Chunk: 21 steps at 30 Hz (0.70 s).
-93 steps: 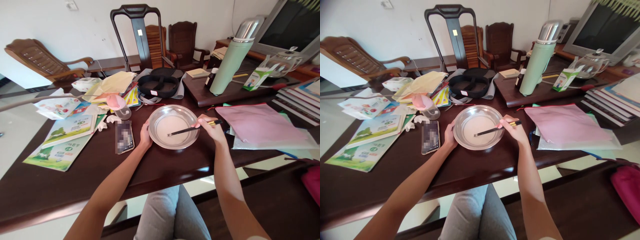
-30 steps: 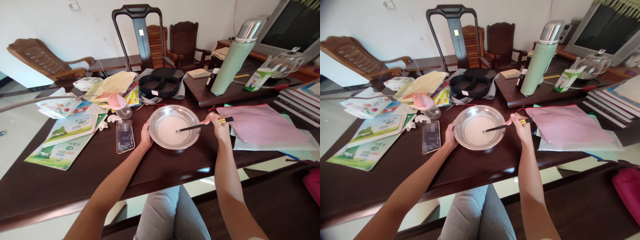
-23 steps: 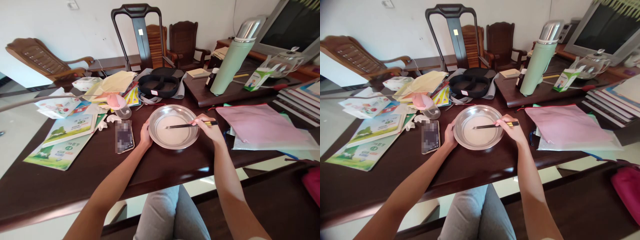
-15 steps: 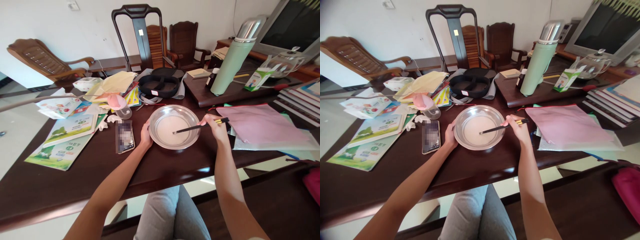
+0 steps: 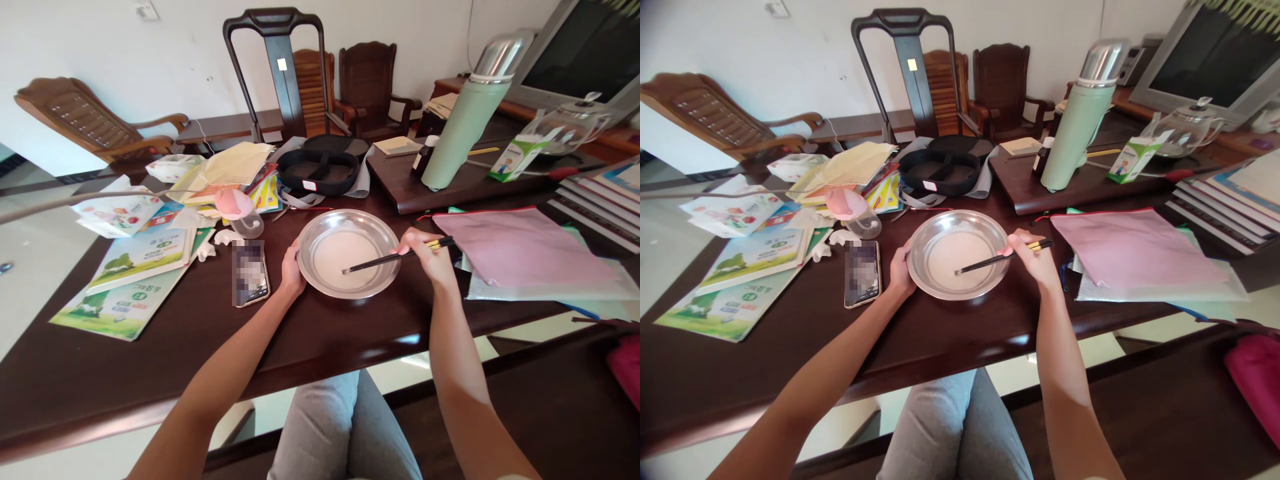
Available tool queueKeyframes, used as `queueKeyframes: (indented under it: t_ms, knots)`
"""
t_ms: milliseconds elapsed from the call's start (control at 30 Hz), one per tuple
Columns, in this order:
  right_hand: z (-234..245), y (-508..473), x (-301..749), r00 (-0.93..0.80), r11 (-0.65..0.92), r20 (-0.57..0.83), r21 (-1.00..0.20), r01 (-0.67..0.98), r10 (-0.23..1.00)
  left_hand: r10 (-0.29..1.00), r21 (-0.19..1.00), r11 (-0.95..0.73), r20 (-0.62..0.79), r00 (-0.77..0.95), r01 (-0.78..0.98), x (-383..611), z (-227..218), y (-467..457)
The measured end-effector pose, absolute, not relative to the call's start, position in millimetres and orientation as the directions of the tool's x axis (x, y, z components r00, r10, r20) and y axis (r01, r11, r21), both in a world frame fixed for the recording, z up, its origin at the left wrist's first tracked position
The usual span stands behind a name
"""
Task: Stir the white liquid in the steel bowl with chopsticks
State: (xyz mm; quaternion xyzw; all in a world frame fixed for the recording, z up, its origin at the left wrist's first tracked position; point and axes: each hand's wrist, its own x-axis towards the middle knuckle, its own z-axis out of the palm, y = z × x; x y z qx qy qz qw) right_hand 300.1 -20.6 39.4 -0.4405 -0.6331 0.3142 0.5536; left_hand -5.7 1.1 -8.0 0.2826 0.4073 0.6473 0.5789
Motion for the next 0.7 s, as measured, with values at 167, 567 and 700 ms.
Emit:
queueKeyframes:
  t_ms: [167,567,700]
  knots:
    - [36,-17,294,-0.018,0.421,0.433,-0.864,0.277,0.901,0.98,0.858,-0.018,-0.086,-0.178,-0.514,-7,-11,2]
    - [36,-18,294,-0.099,0.412,0.4,-0.876,0.251,0.911,0.98,0.845,-0.006,-0.101,-0.171,-0.534,-7,-11,3]
    - [35,-16,302,0.089,0.415,0.443,-0.882,0.225,0.892,0.978,0.847,-0.003,-0.108,-0.178,-0.531,-7,-12,3]
